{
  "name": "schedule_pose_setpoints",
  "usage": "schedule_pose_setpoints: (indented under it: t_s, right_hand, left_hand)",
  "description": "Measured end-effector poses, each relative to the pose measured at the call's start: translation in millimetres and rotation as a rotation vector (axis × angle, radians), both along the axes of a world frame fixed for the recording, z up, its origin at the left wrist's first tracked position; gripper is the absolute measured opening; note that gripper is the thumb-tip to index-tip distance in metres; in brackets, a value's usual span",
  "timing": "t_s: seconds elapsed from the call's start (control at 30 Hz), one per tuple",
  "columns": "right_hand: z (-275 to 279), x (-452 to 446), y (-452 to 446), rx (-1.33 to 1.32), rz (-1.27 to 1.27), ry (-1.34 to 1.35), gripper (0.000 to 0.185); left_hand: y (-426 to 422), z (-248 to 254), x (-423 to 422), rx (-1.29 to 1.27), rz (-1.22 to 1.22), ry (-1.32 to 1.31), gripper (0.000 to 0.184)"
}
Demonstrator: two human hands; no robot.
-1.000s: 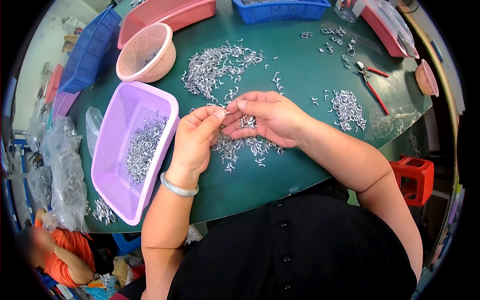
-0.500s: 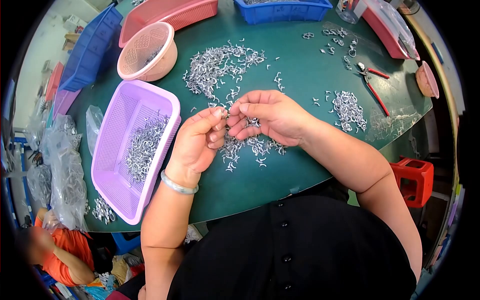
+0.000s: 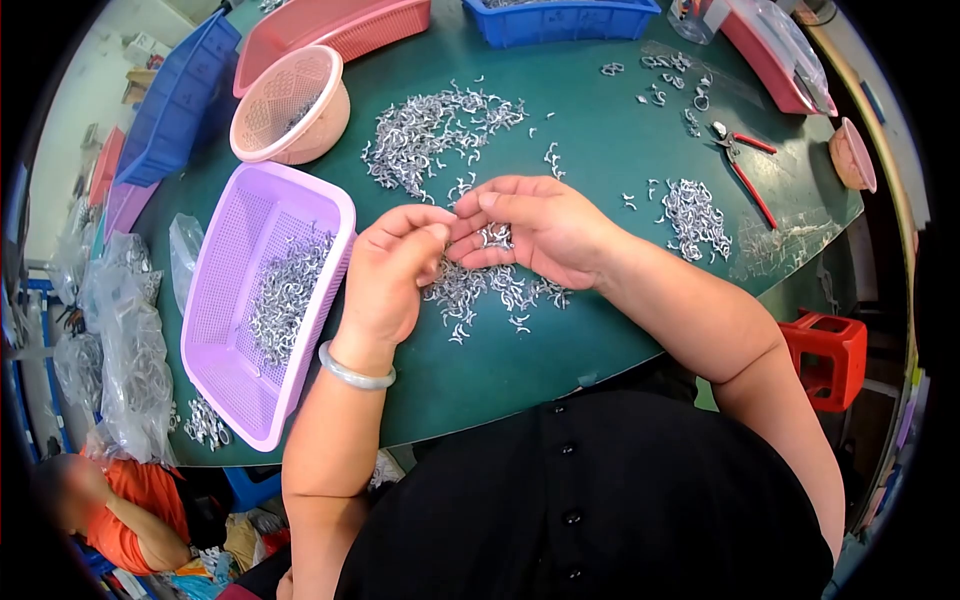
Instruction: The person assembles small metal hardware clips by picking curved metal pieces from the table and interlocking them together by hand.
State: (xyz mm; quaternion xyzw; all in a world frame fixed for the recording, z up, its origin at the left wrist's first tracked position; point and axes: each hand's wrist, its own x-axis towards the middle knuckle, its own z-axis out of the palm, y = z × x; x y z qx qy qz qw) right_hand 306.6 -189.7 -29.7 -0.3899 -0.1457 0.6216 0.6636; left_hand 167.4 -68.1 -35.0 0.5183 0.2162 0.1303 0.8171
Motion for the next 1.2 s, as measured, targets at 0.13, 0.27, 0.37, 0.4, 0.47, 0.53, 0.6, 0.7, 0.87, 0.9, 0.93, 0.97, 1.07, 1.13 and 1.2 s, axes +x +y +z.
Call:
schedule_pose_setpoints:
  t_s: [0.13,0.27,0.37,0.4,0.47,0.53,0.6,0.7,0.87,0.9,0.93,0.97,1.07,1.13,1.2]
  right_hand:
    - [0.0,-3.6,-1.1,-0.001,-0.005,0.01,0.019]
    - [-1.8,-3.6,-1.5,-0.011,0.009,0.0,0.02]
    - [-4.1,-3.5,-1.0,-0.008,0.015,-0.006,0.02]
    - [-4.7,-3.6,-0.9,-0.009,0.014,-0.005,0.02]
    - [-4.3,-4.0,-0.9,-0.011,0.012,-0.006,0.02]
    - [-2.1,-4.2,-1.0,-0.013,0.011,-0.011,0.02]
    - [-1.4,-3.9,-1.0,-0.011,0.015,-0.014,0.02]
    - [-0.9,-3.5,-0.4,-0.008,0.019,-0.016,0.021]
    - [0.5,-3.2,-0.5,-0.017,0.019,-0.016,0.023]
    - [-0.6,-2.1,-0.9,-0.019,0.028,-0.02,0.024]
    - [-1.3,-1.4,-1.0,-0.021,0.036,-0.025,0.025]
    - [-1.3,-1.6,-0.9,-0.019,0.034,-0.025,0.025]
    - [-1.4,-1.5,-0.8,-0.016,0.029,-0.027,0.026]
    - [-1.4,-0.8,-0.7,-0.017,0.027,-0.029,0.026]
    - [-1.4,-0.2,-0.8,-0.02,0.027,-0.029,0.027]
  left_hand:
    - [-16.9,-2.2,6.6,0.823,0.053,0.017,0.009]
    - [-18.1,-3.3,6.2,0.984,0.057,0.054,0.008]
    - [-18.9,-3.1,7.9,1.071,0.05,0.044,0.004]
    - [-18.7,-3.0,7.9,1.1,0.046,0.041,0.005]
    - [-18.2,-2.9,7.8,1.158,0.04,0.036,0.006]
    - [-17.0,-3.1,7.9,1.124,0.032,0.036,0.004]
    - [-14.4,-7.0,7.4,0.953,0.035,0.033,0.003]
    - [-11.5,-10.1,5.5,0.447,0.009,0.009,0.012]
    - [-9.4,-0.9,4.3,0.185,-0.01,0.002,0.008]
    - [-9.3,0.3,4.4,0.153,-0.007,0.004,0.008]
    - [-9.3,1.1,4.4,0.12,-0.005,0.007,0.008]
    - [-9.2,1.2,4.2,0.115,-0.004,0.008,0.008]
    - [-7.3,-0.4,3.0,0.113,-0.015,0.01,0.007]
    - [-3.3,-4.0,0.9,0.129,-0.041,0.007,0.007]
    - [-7.5,-4.3,3.3,0.274,0.001,-0.084,0.007]
